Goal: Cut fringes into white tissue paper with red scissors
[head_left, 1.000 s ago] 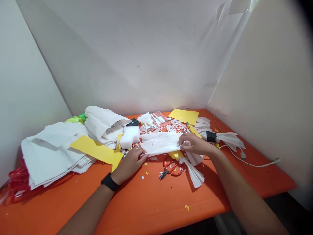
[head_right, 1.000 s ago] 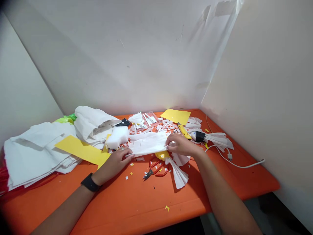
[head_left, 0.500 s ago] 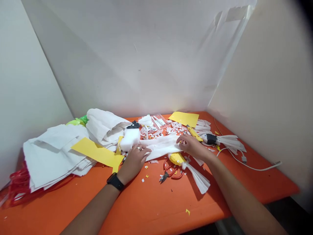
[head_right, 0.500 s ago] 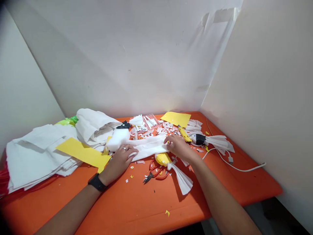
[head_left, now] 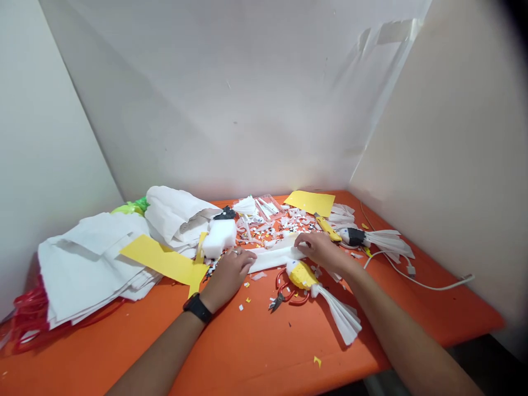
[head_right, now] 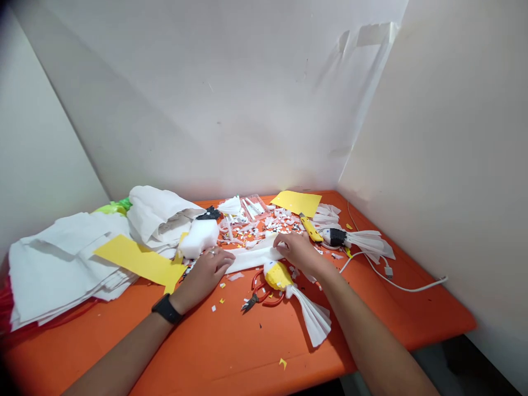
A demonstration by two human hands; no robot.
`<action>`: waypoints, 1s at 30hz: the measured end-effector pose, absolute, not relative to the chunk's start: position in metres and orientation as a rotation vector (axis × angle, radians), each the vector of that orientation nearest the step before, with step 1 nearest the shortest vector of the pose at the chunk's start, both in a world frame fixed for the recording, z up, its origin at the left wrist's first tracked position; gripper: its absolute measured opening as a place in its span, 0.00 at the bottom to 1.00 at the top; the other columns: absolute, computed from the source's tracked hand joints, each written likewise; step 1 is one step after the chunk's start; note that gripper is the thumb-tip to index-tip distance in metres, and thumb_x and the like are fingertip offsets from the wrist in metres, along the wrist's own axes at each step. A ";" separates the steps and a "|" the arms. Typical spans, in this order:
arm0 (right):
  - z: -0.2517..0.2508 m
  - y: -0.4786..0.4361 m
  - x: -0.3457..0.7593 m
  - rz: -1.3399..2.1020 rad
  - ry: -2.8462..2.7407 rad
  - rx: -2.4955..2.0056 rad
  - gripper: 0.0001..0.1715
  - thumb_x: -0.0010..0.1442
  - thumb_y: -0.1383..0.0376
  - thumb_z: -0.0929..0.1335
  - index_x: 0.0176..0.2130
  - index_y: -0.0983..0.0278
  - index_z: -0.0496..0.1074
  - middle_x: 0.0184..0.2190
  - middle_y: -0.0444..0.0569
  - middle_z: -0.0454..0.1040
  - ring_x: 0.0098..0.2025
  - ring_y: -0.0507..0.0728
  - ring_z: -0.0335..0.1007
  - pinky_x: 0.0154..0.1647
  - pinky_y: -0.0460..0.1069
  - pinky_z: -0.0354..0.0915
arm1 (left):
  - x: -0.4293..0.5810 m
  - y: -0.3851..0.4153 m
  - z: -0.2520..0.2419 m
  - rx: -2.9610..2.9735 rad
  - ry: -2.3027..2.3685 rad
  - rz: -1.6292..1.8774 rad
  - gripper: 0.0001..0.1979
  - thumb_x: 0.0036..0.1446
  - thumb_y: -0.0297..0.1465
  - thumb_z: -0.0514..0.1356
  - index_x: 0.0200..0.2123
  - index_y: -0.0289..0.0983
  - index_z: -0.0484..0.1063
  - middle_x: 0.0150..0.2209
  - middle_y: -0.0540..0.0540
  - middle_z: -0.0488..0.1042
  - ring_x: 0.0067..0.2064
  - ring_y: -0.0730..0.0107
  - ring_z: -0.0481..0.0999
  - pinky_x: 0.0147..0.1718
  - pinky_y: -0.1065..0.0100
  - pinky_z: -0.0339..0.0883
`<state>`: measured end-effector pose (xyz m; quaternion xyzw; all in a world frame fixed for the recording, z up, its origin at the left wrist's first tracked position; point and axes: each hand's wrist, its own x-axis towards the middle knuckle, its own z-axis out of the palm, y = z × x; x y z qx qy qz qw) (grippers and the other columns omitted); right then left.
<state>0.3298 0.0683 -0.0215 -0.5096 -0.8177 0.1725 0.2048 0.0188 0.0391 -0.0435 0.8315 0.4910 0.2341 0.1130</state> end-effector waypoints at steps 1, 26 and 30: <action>-0.020 0.067 0.330 0.448 -2.319 -1.398 0.12 0.64 0.67 0.65 0.40 0.58 0.78 0.37 0.48 0.76 0.44 0.60 0.69 0.47 0.55 0.58 | 0.019 0.038 -0.043 2.474 1.419 0.678 0.12 0.67 0.31 0.53 0.42 0.41 0.77 0.43 0.43 0.78 0.48 0.54 0.74 0.50 0.54 0.65; 0.002 0.049 0.306 -0.019 -2.205 -0.996 0.07 0.61 0.63 0.71 0.42 0.56 0.75 0.61 0.51 0.70 0.65 0.67 0.57 0.64 0.63 0.49 | 0.012 0.024 -0.005 2.430 1.460 0.834 0.16 0.66 0.34 0.57 0.56 0.42 0.68 0.49 0.40 0.76 0.51 0.52 0.74 0.50 0.55 0.67; 0.005 0.035 0.286 0.153 -2.416 -0.969 0.20 0.58 0.53 0.75 0.47 0.57 0.72 0.60 0.53 0.70 0.64 0.66 0.59 0.65 0.62 0.48 | 0.005 0.022 -0.005 2.738 1.401 0.686 0.21 0.65 0.34 0.59 0.60 0.41 0.67 0.46 0.39 0.76 0.50 0.50 0.73 0.50 0.52 0.65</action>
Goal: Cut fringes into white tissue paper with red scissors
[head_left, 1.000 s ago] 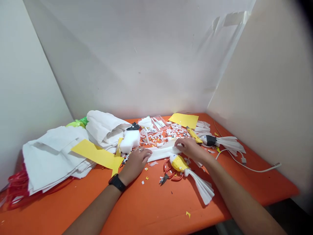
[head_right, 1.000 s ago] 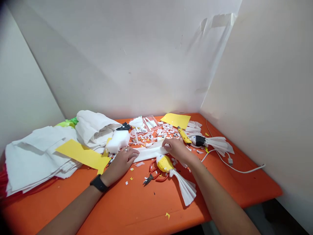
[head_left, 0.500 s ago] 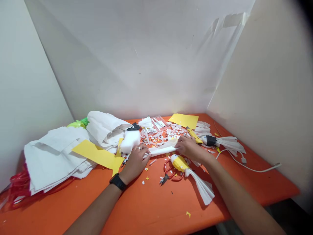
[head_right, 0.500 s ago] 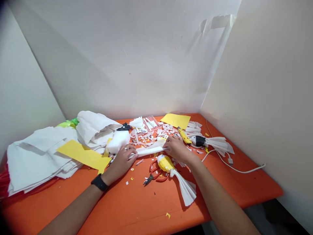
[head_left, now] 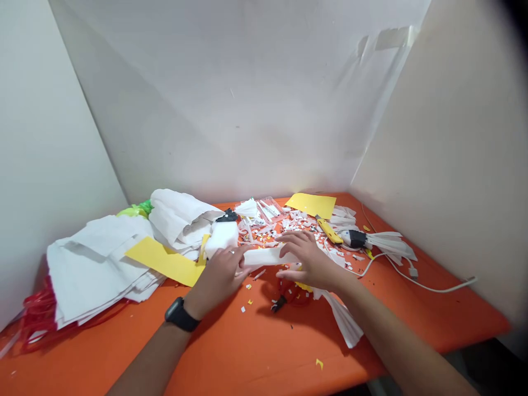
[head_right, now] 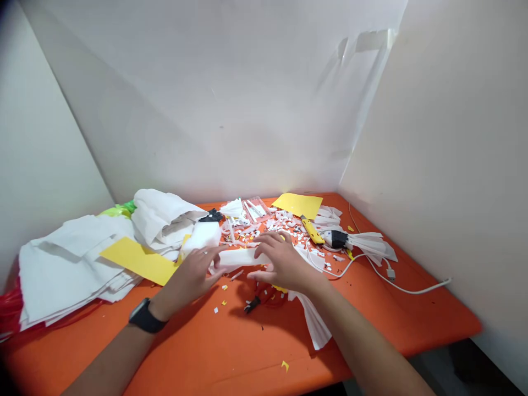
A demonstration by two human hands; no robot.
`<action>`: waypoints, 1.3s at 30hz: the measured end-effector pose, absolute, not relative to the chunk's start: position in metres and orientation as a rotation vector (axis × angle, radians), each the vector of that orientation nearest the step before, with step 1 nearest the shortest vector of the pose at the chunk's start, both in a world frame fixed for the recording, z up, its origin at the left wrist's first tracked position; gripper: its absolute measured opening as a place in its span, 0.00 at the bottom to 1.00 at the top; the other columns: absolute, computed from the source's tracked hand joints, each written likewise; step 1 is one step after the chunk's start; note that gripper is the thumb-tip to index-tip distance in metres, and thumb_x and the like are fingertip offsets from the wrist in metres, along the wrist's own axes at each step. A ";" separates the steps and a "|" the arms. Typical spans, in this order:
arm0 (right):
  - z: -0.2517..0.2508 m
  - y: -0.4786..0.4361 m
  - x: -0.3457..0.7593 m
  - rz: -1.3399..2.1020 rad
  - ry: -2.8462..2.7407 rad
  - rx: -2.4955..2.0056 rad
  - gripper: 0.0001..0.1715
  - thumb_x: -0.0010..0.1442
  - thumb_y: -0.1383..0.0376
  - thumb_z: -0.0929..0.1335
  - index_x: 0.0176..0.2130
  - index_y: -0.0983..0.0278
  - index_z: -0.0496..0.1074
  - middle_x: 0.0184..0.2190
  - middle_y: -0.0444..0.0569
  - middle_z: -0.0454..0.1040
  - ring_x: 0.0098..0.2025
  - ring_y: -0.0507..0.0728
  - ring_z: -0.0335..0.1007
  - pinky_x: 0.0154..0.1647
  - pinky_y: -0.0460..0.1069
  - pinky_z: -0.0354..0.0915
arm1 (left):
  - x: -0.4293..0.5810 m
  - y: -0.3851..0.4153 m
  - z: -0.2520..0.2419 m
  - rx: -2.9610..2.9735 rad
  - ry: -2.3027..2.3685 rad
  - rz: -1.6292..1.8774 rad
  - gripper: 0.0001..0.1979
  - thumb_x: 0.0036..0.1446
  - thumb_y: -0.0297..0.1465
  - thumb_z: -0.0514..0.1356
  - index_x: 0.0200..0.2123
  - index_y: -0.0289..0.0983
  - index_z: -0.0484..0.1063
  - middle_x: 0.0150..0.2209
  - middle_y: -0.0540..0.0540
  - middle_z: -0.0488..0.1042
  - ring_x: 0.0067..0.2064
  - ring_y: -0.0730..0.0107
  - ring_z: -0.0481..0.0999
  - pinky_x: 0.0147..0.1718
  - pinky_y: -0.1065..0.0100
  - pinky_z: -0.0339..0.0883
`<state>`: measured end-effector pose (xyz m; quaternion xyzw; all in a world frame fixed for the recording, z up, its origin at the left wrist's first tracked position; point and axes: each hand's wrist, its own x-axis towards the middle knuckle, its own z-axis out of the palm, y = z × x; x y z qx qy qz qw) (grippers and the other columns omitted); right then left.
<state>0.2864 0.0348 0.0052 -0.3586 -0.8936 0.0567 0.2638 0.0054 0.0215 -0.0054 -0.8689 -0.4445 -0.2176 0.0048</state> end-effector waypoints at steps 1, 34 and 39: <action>0.003 0.034 0.282 0.165 -2.415 -1.018 0.23 0.59 0.53 0.74 0.50 0.57 0.70 0.59 0.54 0.71 0.63 0.65 0.61 0.64 0.62 0.48 | 0.005 0.022 -0.008 -2.740 -1.373 -0.677 0.24 0.64 0.37 0.61 0.62 0.41 0.65 0.48 0.39 0.75 0.52 0.49 0.72 0.52 0.52 0.65; -0.014 0.037 0.255 0.256 -1.929 -0.921 0.11 0.67 0.67 0.63 0.49 0.56 0.68 0.56 0.52 0.72 0.58 0.61 0.65 0.59 0.59 0.57 | 0.035 0.005 -0.006 -2.522 -2.447 -2.622 0.14 0.57 0.43 0.66 0.37 0.38 0.73 0.35 0.50 0.76 0.35 0.68 0.75 0.37 0.68 0.71; -0.001 0.030 0.239 1.065 -1.729 -0.958 0.12 0.66 0.56 0.67 0.46 0.60 0.70 0.40 0.49 0.77 0.41 0.58 0.74 0.40 0.51 0.67 | 0.044 0.001 -0.009 -2.473 -2.453 -2.744 0.24 0.59 0.47 0.63 0.51 0.37 0.72 0.46 0.40 0.80 0.47 0.56 0.79 0.45 0.60 0.73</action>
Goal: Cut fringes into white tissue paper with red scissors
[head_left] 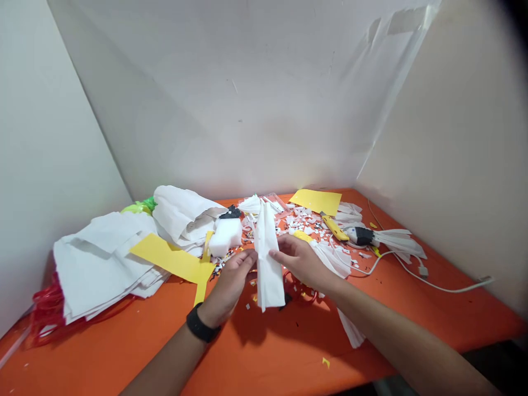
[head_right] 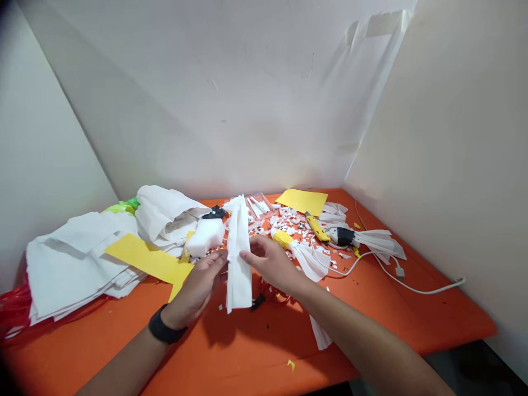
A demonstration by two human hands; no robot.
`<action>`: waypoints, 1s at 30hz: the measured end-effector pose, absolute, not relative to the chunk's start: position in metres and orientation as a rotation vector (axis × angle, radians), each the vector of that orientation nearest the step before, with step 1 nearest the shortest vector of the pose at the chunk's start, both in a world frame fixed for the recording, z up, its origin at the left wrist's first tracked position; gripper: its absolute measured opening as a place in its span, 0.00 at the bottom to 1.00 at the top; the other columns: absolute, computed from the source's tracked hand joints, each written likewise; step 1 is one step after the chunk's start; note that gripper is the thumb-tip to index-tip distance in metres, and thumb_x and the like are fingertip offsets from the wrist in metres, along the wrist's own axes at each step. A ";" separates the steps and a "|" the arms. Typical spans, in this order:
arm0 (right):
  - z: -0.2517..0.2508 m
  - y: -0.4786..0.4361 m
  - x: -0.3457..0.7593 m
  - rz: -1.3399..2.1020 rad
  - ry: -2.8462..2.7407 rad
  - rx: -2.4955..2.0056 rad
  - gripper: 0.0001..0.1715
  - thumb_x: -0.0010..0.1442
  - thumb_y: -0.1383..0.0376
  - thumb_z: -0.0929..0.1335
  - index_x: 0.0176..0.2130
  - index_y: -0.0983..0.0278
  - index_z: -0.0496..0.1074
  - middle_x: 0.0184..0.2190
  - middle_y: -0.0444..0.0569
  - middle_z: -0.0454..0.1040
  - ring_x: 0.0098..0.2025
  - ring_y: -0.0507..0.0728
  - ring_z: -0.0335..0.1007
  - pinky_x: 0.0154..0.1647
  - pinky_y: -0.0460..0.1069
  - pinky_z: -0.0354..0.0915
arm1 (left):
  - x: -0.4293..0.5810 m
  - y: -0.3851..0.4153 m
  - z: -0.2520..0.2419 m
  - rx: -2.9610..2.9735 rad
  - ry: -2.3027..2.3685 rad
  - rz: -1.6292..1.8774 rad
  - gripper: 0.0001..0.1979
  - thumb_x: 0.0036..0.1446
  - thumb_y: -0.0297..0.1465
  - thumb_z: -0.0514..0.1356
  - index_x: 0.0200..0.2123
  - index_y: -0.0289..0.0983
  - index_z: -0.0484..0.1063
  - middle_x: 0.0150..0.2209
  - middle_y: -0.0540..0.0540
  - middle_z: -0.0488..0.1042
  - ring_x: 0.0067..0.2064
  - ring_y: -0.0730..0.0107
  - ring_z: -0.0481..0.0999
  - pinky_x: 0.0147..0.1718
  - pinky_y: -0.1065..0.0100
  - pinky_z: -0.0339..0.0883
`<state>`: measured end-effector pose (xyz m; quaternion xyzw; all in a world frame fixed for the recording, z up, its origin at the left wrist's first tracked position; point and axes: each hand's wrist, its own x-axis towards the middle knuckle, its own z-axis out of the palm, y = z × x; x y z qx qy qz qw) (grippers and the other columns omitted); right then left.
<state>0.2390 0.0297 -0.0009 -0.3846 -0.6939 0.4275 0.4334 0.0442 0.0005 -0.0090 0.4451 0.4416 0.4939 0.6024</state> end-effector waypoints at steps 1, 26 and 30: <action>0.001 0.027 0.237 1.022 -1.752 -1.002 0.10 0.65 0.57 0.68 0.40 0.61 0.71 0.36 0.48 0.77 0.37 0.57 0.73 0.38 0.51 0.66 | 0.047 -0.001 -0.009 1.041 0.999 1.152 0.26 0.60 0.48 0.62 0.56 0.39 0.70 0.49 0.39 0.79 0.49 0.54 0.79 0.45 0.59 0.73; -0.007 0.045 0.248 1.594 -0.865 -1.103 0.24 0.53 0.59 0.71 0.50 0.59 0.71 0.46 0.51 0.77 0.45 0.59 0.75 0.40 0.50 0.71 | 0.025 -0.001 0.011 0.929 1.155 1.396 0.26 0.58 0.45 0.66 0.56 0.38 0.75 0.52 0.42 0.81 0.54 0.51 0.79 0.55 0.57 0.71; 0.002 0.027 0.241 1.309 -1.215 -1.133 0.42 0.53 0.49 0.75 0.62 0.54 0.62 0.65 0.53 0.63 0.65 0.64 0.61 0.62 0.59 0.61 | 0.034 -0.008 0.019 0.897 1.007 1.295 0.29 0.57 0.44 0.66 0.59 0.37 0.73 0.50 0.39 0.81 0.53 0.49 0.80 0.53 0.55 0.72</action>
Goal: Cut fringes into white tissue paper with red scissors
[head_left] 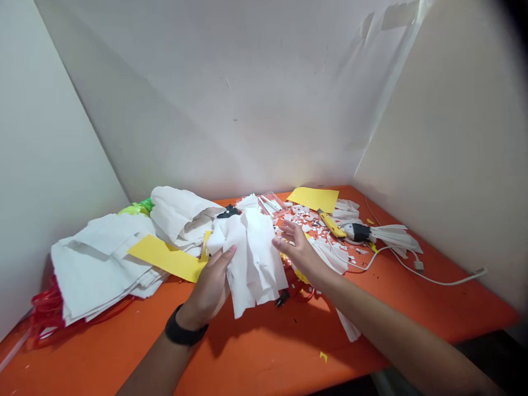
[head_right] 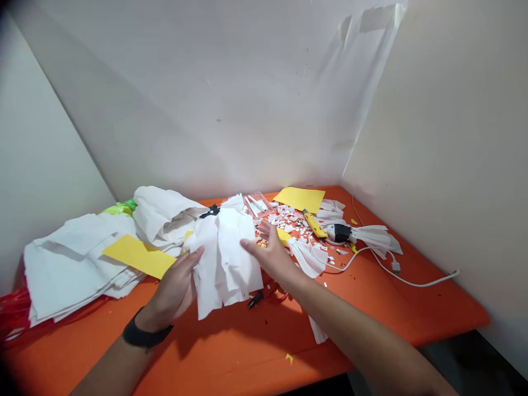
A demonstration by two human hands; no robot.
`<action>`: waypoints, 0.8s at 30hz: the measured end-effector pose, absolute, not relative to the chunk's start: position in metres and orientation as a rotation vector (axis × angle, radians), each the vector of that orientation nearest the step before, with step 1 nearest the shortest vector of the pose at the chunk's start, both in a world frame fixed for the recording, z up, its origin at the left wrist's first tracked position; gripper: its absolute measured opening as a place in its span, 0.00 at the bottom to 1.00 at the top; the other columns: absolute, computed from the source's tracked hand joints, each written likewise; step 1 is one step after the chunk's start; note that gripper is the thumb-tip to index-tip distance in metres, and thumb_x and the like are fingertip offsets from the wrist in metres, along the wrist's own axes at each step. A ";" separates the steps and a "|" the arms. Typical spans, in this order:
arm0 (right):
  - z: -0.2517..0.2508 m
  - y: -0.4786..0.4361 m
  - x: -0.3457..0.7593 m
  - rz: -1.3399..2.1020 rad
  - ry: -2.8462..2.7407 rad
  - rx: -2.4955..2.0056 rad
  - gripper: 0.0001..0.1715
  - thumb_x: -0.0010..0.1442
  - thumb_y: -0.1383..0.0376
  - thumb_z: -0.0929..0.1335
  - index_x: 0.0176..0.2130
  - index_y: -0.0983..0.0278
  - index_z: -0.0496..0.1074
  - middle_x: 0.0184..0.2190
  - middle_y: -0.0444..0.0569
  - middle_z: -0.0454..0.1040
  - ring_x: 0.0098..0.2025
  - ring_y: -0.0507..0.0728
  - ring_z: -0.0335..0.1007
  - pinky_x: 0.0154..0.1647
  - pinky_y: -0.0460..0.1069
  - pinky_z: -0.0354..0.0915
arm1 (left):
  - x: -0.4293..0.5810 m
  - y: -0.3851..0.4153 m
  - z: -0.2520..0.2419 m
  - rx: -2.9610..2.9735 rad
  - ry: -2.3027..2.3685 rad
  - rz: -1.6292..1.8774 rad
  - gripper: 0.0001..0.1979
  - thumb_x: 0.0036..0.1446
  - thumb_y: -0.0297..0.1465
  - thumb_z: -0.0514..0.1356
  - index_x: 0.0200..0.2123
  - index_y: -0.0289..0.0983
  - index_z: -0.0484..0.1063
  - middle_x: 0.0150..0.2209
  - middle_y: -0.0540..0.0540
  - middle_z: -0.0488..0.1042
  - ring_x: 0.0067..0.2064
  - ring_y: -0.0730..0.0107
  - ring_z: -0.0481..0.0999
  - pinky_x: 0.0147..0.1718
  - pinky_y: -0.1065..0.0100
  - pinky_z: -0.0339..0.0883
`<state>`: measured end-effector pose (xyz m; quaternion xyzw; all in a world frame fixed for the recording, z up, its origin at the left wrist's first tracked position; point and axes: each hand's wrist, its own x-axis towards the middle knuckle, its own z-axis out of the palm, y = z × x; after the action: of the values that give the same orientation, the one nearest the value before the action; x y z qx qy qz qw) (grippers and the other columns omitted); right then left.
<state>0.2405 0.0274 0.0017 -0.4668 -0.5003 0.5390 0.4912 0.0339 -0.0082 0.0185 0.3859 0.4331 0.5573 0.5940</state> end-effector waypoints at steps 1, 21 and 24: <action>0.003 0.022 0.237 1.238 -1.315 -1.125 0.46 0.51 0.50 0.77 0.63 0.54 0.61 0.66 0.53 0.62 0.66 0.64 0.59 0.64 0.60 0.59 | 0.036 -0.010 0.018 0.918 1.007 1.259 0.30 0.57 0.45 0.66 0.58 0.36 0.73 0.50 0.38 0.82 0.53 0.48 0.80 0.53 0.54 0.72; -0.001 0.094 0.336 1.419 -1.314 -1.292 0.11 0.48 0.61 0.76 0.30 0.65 0.78 0.26 0.48 0.78 0.25 0.53 0.68 0.24 0.45 0.61 | -0.038 0.034 0.013 0.951 1.500 1.400 0.18 0.48 0.30 0.63 0.45 0.34 0.78 0.31 0.44 0.83 0.37 0.55 0.84 0.35 0.64 0.78; -0.003 0.102 0.355 1.473 -1.292 -1.283 0.12 0.46 0.62 0.78 0.31 0.65 0.78 0.29 0.50 0.79 0.28 0.54 0.71 0.27 0.46 0.66 | -0.058 0.041 0.009 0.966 1.470 1.374 0.18 0.49 0.29 0.65 0.46 0.35 0.77 0.35 0.43 0.84 0.37 0.56 0.84 0.35 0.65 0.78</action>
<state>0.3555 0.1021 -0.0034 -0.5047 -0.5080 0.5794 0.3893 -0.0578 0.0410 0.0095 0.3890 0.5916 0.5529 0.4393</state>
